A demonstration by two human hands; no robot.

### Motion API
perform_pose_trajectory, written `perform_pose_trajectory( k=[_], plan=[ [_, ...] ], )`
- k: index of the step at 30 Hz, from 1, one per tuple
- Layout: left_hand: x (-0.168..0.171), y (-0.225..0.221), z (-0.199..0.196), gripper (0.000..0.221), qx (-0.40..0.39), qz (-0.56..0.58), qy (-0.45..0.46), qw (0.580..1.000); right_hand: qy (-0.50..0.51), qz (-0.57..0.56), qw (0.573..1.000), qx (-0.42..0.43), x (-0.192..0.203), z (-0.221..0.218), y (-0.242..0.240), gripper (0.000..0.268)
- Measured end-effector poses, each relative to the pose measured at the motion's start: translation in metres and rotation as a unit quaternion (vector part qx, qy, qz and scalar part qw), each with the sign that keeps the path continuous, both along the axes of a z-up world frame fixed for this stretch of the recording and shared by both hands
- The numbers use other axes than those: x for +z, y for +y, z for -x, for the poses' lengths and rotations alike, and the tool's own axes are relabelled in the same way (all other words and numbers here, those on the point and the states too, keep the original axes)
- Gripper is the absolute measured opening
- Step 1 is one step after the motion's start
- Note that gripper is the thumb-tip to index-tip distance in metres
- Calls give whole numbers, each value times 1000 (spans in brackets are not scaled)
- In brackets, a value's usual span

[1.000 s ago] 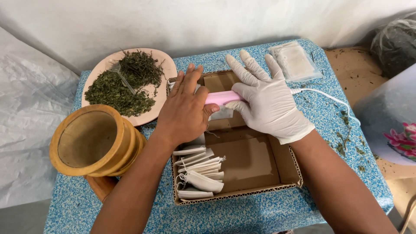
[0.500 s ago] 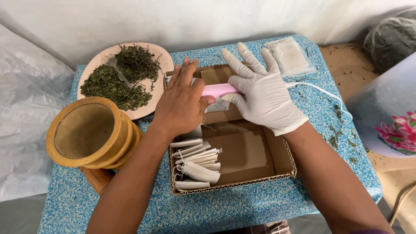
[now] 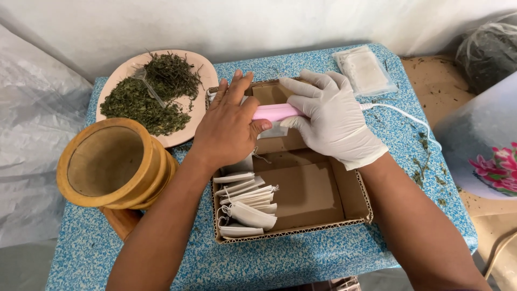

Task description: The person is sealing individual tea bags using a handheld heat sealer and then organizing them into a cardboard box.

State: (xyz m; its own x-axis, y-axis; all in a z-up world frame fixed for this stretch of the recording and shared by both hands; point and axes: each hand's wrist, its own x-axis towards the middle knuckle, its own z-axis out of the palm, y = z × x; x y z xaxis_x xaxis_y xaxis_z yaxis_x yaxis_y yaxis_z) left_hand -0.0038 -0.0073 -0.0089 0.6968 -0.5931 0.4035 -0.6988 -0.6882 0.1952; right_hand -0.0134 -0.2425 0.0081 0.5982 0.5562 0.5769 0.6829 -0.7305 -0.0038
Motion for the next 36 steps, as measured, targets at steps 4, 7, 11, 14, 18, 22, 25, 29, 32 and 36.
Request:
perform_pose_trajectory(
  k=[4, 7, 11, 14, 18, 22, 25, 29, 32, 36],
  plan=[
    [10, 3, 0, 44, 1, 8, 13, 1000, 5, -9, 1000, 5, 7, -2, 0, 16],
    [15, 7, 2, 53, 19, 72, 69, 995, 25, 0, 1000, 9, 8, -5, -2, 19],
    [28, 4, -3, 68, 18, 106, 76, 991, 15, 22, 999, 30, 12, -15, -5, 25],
    [42, -1, 0, 65, 42, 92, 131, 986, 20, 21, 999, 41, 14, -13, -9, 32],
    [56, -15, 8, 67, 49, 32, 186, 981, 19, 24, 999, 43, 12, -2, -20, 31],
    [52, -30, 16, 76, 51, -21, 229, 972, 48, 20, 998, 47, 20, 20, -30, 29],
    [49, -43, 19, 75, 23, -52, 227, 972, 57, 38, 998, -8, 28, 38, -36, 26],
    [32, -60, 16, 67, 13, -58, 224, 973, 38, 35, 997, -51, 26, 59, -40, 24],
    [31, -69, 11, 56, 4, -19, 224, 974, 31, 27, 996, -78, 27, 68, -45, 26],
    [36, -75, 10, 48, 7, -21, 260, 965, 40, 37, 994, -100, 25, 76, -47, 34]
  ],
)
